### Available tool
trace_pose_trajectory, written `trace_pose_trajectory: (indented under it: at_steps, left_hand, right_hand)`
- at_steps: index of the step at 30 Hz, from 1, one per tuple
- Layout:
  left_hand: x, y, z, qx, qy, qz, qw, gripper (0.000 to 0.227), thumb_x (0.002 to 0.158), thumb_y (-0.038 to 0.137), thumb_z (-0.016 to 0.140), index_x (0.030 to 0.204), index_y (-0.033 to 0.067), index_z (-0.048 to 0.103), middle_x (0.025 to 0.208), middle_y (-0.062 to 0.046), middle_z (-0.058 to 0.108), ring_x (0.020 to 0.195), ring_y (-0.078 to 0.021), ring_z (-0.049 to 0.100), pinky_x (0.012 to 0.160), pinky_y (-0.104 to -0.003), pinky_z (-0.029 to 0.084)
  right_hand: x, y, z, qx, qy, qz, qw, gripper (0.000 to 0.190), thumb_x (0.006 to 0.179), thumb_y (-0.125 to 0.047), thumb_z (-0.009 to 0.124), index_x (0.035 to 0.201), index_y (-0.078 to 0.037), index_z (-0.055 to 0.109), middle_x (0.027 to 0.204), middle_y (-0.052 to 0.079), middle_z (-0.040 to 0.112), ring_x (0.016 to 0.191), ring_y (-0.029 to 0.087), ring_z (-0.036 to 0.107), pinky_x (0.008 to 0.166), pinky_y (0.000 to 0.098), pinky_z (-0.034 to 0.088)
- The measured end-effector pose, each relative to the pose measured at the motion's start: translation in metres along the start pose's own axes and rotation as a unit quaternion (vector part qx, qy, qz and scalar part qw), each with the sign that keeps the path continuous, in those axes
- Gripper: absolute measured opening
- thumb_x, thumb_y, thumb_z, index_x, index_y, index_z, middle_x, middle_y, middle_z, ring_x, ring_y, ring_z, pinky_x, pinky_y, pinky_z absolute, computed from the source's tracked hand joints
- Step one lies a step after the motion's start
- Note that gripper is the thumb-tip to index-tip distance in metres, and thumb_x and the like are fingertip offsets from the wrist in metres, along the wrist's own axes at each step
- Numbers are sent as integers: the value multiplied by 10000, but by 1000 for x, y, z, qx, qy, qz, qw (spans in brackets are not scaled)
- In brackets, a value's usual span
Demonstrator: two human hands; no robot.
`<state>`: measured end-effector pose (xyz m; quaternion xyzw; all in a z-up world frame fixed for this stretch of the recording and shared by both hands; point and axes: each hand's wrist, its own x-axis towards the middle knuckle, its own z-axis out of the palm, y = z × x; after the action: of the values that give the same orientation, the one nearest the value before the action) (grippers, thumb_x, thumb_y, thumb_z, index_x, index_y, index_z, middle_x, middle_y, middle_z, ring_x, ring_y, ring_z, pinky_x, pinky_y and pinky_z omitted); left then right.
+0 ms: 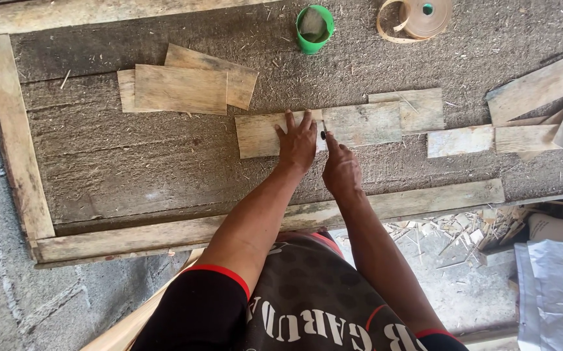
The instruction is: The person is cutting and trimming thin pieces of wood veneer using a red utility knife on a workbench.
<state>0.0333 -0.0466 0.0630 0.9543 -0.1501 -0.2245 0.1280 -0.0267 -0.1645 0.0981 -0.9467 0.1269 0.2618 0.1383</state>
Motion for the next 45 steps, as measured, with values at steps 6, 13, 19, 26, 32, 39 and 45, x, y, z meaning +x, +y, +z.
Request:
trace_pose_trajectory:
  at_steps: [6,13,19,26,32,39,45]
  left_hand:
    - [1,-2,3,-1,5,5,1000,615,928,-103,485,1507,105,470,1681,-78,198,1509,-497,152,1161,-723,224]
    - [5,-3,7,-19,16,5,1000,542,957,-17,560,1485,90,498,1678,-89,219,1506,-505,165,1153,-744,232]
    - [2,-3,3,-20,11,11,1000,592,935,77,660,1500,83,481,1679,-99,217,1500,-520,169,1138,-754,252]
    - [5,-1,1,-30,10,0,999,658,865,131,752,1471,71,503,1658,-89,227,1481,-516,174,1108,-761,263]
    - [8,1,40,-73,118,-6,990,183,878,11,720,840,190,727,1663,-87,234,1515,-529,98,1140,-810,76]
    - [5,-4,52,-85,125,1,989,254,806,32,766,863,274,817,1669,-77,227,1524,-497,74,1148,-791,33]
    - [2,2,49,-89,154,-15,984,215,826,77,788,818,289,823,1681,-48,265,1560,-465,83,1194,-761,15]
  right_hand:
    - [-16,-1,0,1,-4,2,1000,649,1006,81,444,1578,-220,393,1249,250,663,629,184,662,450,271,567]
    - [-27,6,6,24,2,-13,1000,630,1003,88,440,1567,-193,431,1126,236,712,534,154,585,389,252,509]
    - [-42,13,11,49,-4,-3,999,619,1021,84,429,1563,-216,447,1112,223,725,505,157,535,374,265,470]
    - [-53,15,18,27,9,-15,1000,683,980,105,447,1579,-218,398,1301,296,632,647,185,666,434,262,561]
    - [-54,11,12,13,-15,6,1000,723,973,108,443,1600,-236,339,1310,284,625,632,194,651,431,270,548]
    - [-52,17,20,19,-3,-4,1000,729,954,114,460,1598,-213,357,1225,264,670,564,142,576,403,247,507]
    - [-62,14,14,30,-12,-4,999,702,983,101,448,1599,-226,364,1186,249,689,556,152,580,401,266,511]
